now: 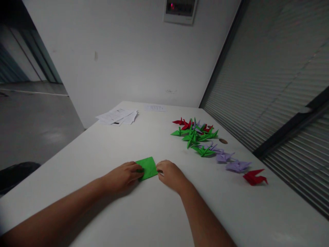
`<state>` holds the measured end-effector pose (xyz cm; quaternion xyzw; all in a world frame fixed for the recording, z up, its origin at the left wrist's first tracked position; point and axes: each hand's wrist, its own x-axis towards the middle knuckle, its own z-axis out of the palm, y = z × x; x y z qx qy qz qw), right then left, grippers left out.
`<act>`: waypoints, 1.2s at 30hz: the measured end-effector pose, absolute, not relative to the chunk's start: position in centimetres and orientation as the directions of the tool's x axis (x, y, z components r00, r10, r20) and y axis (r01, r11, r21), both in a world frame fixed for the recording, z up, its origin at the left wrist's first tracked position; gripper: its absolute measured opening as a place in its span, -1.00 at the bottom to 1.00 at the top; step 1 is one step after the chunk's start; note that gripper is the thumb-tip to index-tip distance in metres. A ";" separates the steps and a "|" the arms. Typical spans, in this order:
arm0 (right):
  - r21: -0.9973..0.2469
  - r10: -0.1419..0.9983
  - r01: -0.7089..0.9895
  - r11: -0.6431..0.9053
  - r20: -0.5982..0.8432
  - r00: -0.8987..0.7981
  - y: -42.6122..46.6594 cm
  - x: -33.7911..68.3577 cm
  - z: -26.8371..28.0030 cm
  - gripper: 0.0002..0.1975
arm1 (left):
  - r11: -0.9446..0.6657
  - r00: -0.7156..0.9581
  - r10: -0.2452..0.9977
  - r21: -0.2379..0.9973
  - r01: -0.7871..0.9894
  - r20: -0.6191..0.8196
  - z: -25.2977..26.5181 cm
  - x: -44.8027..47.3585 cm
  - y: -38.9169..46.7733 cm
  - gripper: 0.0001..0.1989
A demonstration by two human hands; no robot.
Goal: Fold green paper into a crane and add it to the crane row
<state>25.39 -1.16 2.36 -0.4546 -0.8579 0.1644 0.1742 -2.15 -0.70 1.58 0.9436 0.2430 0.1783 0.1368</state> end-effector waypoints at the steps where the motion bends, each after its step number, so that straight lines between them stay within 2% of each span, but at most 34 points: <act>1: -0.458 0.829 0.702 0.546 0.171 -0.533 -1.2 25.4 2.3 -0.69 | -0.842 0.813 0.510 0.359 0.403 0.281 1.6 -2.2 -0.7 -0.69; 5: -0.496 0.789 0.628 0.601 0.243 -0.564 -1.1 25.7 1.6 -0.50 | -0.855 0.820 0.491 0.343 0.390 0.293 1.6 -2.4 -0.7 -0.70; 8: -0.490 0.781 0.619 0.613 0.259 -0.568 -0.9 25.9 1.0 -0.46 | -0.875 0.840 0.464 0.297 0.383 0.281 1.8 -2.5 -0.8 -0.70; 18: -0.486 0.749 0.580 0.654 0.310 -0.586 -1.2 25.7 1.4 -0.53 | -0.871 0.855 0.469 0.273 0.408 0.220 2.0 -2.7 -1.0 -0.62; 25: -0.500 0.751 0.569 0.653 0.332 -0.570 -1.0 25.6 1.0 -0.58 | -0.844 0.838 0.497 0.352 0.406 0.226 2.0 -2.8 -1.0 -0.59; 30: -0.575 0.771 0.530 0.623 0.335 -0.542 -1.1 25.4 1.3 -0.55 | -0.838 0.834 0.497 0.382 0.390 0.240 1.7 -3.0 -1.1 -0.58; 33: -0.628 0.773 0.472 0.619 0.379 -0.510 -1.2 25.1 1.4 -0.59 | -0.801 0.797 0.554 0.414 0.433 0.240 1.3 -2.8 -1.3 -0.58; 36: -0.657 0.759 0.407 0.634 0.430 -0.489 -1.6 24.4 1.3 -0.59 | -0.746 0.713 0.642 0.444 0.496 0.283 1.0 -2.2 -1.6 -0.49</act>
